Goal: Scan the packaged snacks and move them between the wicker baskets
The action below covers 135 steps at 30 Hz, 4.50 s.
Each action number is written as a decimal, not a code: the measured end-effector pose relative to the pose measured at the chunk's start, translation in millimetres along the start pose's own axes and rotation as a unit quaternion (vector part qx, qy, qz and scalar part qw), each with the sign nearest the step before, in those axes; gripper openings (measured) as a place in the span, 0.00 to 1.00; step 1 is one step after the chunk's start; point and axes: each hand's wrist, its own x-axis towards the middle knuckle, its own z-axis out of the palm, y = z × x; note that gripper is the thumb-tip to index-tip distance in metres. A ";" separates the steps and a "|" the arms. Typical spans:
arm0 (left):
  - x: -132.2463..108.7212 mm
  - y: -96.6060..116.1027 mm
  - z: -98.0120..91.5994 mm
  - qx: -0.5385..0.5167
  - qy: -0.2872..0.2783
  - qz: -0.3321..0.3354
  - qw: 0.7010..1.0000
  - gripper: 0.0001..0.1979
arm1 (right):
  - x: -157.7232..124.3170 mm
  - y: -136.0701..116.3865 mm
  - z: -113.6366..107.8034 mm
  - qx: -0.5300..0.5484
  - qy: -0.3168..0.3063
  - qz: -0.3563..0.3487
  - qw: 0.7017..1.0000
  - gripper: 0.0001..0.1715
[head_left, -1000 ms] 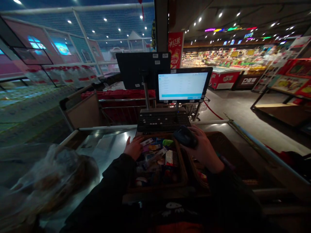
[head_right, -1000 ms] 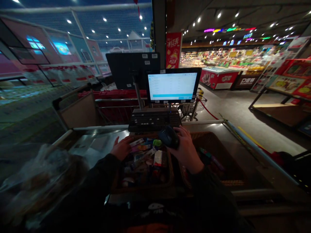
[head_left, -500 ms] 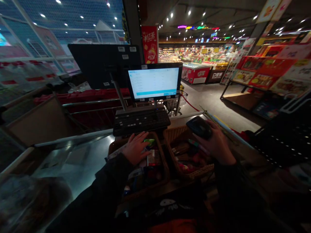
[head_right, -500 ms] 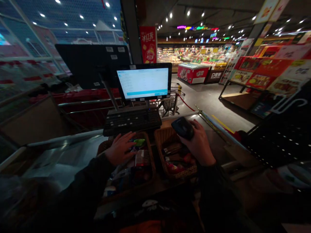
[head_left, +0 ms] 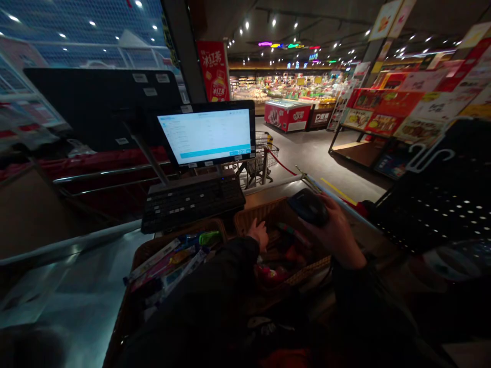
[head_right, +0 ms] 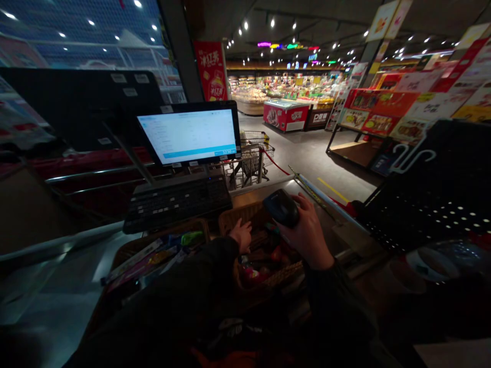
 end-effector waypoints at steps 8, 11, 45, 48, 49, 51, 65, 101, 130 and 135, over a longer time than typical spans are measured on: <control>43.7 12.9 22.1 0.017 -0.023 -0.019 0.999 0.19 | 17.0 13.3 18.3 0.024 -0.025 -0.012 0.999 0.24; 49.0 11.5 28.3 0.003 -0.015 -0.028 0.999 0.13 | 23.2 13.4 22.4 0.031 -0.031 -0.020 0.999 0.26; 56.8 19.1 48.8 0.000 0.008 -0.032 0.999 0.13 | 27.8 36.2 32.9 0.045 -0.028 -0.021 0.998 0.24; 57.7 22.3 42.8 0.007 0.019 -0.011 1.000 0.14 | 26.8 38.0 31.9 0.050 -0.020 -0.020 0.998 0.23; 57.8 23.0 38.3 0.009 0.027 -0.003 1.000 0.14 | 26.2 39.2 31.1 0.049 -0.018 -0.018 0.998 0.22; 56.9 23.4 26.5 0.014 0.048 0.006 0.999 0.16 | 25.2 42.3 28.9 0.049 -0.017 -0.013 0.999 0.23; 52.9 50.6 33.3 0.014 0.056 0.112 0.992 0.17 | 31.4 42.6 25.9 0.048 -0.020 -0.014 0.999 0.24; 16.0 15.3 -80.1 -0.075 0.044 -0.151 0.985 0.17 | 27.6 32.8 19.5 0.038 -0.011 -0.020 0.999 0.24; -225.6 -92.1 -169.0 0.137 0.420 -0.307 0.843 0.11 | 11.7 -135.5 26.3 0.083 -0.034 -0.181 0.979 0.25; -232.5 -93.3 -168.2 0.132 0.409 -0.308 0.849 0.12 | 5.0 -139.9 29.2 0.075 -0.041 -0.185 0.979 0.30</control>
